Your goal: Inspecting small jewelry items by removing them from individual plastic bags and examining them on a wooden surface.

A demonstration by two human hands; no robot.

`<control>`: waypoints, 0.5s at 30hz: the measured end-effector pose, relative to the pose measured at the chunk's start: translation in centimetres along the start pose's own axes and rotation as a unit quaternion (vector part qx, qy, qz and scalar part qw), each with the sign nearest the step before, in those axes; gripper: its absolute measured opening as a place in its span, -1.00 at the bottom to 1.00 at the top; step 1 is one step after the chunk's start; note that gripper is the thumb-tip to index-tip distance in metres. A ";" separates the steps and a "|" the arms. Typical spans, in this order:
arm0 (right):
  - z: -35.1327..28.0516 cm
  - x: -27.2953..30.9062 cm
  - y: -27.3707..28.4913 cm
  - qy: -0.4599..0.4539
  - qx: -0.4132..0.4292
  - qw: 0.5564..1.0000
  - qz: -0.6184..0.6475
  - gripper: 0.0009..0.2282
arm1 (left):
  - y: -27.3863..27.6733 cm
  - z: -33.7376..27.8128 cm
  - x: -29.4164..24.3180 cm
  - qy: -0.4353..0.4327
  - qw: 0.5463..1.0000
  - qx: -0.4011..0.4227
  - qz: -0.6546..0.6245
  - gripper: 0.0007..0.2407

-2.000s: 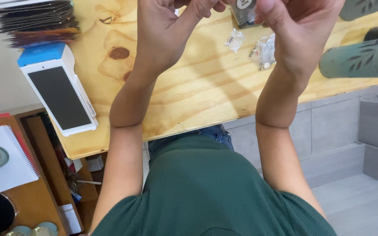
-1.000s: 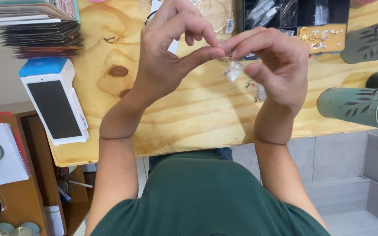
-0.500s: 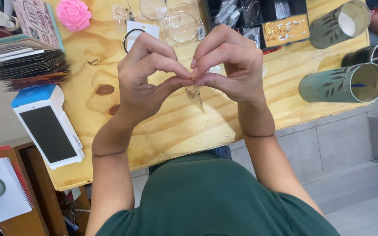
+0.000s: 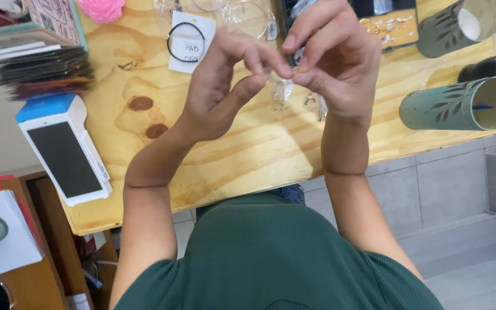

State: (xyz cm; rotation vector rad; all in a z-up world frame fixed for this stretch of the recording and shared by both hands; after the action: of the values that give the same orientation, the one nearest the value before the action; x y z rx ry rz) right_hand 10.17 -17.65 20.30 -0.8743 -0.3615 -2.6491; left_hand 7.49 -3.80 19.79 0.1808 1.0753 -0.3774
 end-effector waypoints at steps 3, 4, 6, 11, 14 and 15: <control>-0.8 -0.5 -0.3 0.030 -0.015 0.992 0.119 -0.84 | -0.7 -0.4 3.0 0.113 0.990 0.055 -0.062 -0.73; -1.3 -1.4 -0.7 -0.012 -0.003 0.987 0.159 -0.84 | -0.7 -0.2 3.1 0.113 0.991 0.059 -0.039 -0.72; -2.6 -2.5 -0.6 -0.055 0.005 0.978 0.201 -0.83 | -0.6 -0.1 3.6 0.119 0.991 0.064 -0.016 -0.71; -4.6 -3.7 0.1 -0.145 0.067 0.983 0.087 -0.68 | -1.0 -0.2 4.0 0.127 0.988 0.071 -0.052 -0.91; -5.8 -3.3 2.3 -0.179 0.008 0.984 0.017 -0.72 | -1.8 0.2 3.1 0.119 0.986 0.101 -0.053 -0.87; -5.8 -3.3 2.4 -0.178 0.008 0.984 0.018 -0.72 | -1.9 0.2 3.5 0.118 0.987 0.101 -0.051 -0.87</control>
State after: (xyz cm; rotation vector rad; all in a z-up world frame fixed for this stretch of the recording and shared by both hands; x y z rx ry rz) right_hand 10.52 -21.00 14.03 -1.3380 -0.4461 -2.4482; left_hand 8.36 -6.30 16.87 0.3574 1.2825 -0.5688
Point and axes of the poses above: each hand's wrist, its own z-axis towards the middle knuckle, its own y-axis out of the back of the hand, x = y × z, the point moved 10 cm from there along z, towards the middle knuckle, and after that the axes turned 13 degrees about y, right-handed, at the moved point
